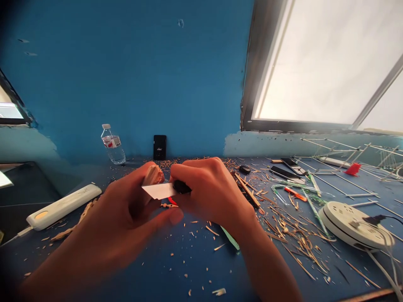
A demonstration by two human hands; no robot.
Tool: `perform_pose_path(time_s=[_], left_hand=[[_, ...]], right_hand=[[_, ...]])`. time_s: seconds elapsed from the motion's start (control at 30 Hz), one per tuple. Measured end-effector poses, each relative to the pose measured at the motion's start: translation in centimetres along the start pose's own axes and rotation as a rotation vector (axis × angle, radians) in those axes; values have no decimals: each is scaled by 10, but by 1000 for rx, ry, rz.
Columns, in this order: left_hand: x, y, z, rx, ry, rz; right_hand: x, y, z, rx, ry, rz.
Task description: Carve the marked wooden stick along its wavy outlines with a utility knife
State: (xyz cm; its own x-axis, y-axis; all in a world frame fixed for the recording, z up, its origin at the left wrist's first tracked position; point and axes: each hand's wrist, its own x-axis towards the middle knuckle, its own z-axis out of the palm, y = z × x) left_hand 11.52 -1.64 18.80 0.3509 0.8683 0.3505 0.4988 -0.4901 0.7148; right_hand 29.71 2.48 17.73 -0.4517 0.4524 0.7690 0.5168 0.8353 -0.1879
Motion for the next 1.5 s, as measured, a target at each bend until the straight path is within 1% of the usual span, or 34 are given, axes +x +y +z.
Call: perform_pose_path(time_s=[0.2,0.27,0.37,0.43,0.53,0.73,0.8,0.87,1.0,1.1,1.2,1.3,1.33,1.37,1.43,1.5], left_hand=[[2,0,-2,136,25,14],[2,-1,-1,193,51,39],[3,-4,1,266,121,100],[4,-6,2,287,163,138],[6,-9,3,264,177,167],[7,-10,2,207,140,130],[7,-10,2,193,129,108],[8,-11,2,159,83,60],[12,-14,2,53,-69,-15],[13,-18,0,16,-124,-56],[13,-18,-3,-9,-133,-74],[11,-9,-10,-85,-109,-59],[10,-5,-12,-110,-101,-65],[9,-2,-14,-124,-93,-76],[7,1,-16,-106,-80,-91],[4,-1,-15,-54,-31,-54]], right_hand=[[0,-1,1,56,-49,43],[0,0,2,68,-81,72],[0,2,3,112,-115,127],[1,4,4,152,-152,154],[3,5,6,202,-208,155],[5,4,9,180,-257,147],[4,5,10,181,-290,164],[4,7,10,204,-329,184],[6,13,13,295,-366,173],[8,15,15,352,-384,184],[8,15,14,390,-404,173],[5,13,13,527,-435,110],[4,12,13,562,-418,99],[3,11,14,559,-375,95],[2,9,16,428,-222,98],[1,6,18,243,-73,85]])
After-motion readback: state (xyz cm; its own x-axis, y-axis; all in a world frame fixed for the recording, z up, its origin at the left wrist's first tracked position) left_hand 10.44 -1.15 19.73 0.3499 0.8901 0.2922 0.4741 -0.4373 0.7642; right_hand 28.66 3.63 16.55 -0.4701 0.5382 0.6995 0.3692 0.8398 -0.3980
